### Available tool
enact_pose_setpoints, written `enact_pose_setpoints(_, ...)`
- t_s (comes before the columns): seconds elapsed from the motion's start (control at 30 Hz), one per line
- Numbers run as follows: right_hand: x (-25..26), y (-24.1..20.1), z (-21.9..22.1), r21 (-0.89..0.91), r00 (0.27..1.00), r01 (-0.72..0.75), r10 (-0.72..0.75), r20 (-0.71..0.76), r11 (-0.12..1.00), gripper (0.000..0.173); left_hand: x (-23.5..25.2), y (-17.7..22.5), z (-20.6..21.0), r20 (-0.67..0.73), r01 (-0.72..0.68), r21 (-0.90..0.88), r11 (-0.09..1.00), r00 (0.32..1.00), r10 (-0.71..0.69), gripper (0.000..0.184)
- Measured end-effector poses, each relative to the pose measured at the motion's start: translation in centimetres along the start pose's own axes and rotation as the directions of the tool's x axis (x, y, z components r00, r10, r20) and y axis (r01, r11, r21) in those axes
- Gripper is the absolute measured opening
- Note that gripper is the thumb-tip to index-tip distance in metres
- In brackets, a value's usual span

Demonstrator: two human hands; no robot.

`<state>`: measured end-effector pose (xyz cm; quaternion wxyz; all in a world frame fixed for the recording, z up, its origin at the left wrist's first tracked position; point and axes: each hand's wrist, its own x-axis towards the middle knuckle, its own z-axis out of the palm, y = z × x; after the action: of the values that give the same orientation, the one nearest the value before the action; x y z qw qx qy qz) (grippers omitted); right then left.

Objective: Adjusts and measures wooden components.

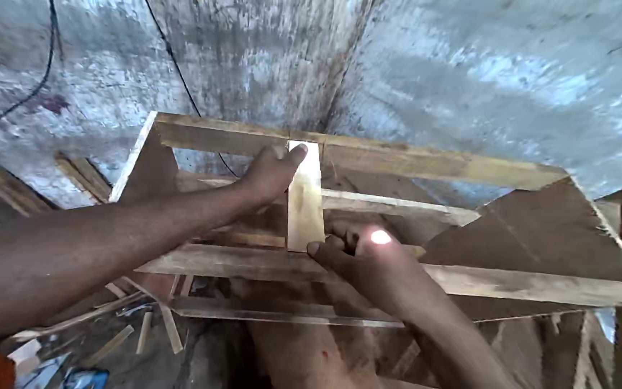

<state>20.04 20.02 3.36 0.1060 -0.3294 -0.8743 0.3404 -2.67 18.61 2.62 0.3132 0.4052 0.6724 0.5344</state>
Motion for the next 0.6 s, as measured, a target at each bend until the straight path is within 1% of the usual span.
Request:
enact_pose_setpoints(0.2,-0.31,0.3,0.04,0.133,1.0,0.028,-0.028,-0.001,0.991,0.025,-0.09,0.36,0.03,-0.006,0.017,-0.01,1.0,1.0,-0.017,0.053)
enact_pose_setpoints(0.33,-0.36,0.54,0.11,0.118,0.999,0.035,-0.034,-0.009,0.992,0.025,-0.17,0.67,0.08,-0.024,0.055,-0.034,0.998,0.998,-0.056,0.053)
enact_pose_setpoints(0.5,-0.4,0.57,0.16,0.062,0.999,0.041,-0.04,-0.012,0.997,0.027,-0.12,0.79,0.09,-0.002,0.047,-0.083,0.995,0.999,-0.047,0.05)
enact_pose_setpoints(0.6,-0.54,0.52,0.2,0.061,1.0,0.026,-0.025,-0.008,0.998,0.027,-0.09,0.79,0.07,-0.012,0.051,-0.063,0.997,0.999,-0.052,0.052)
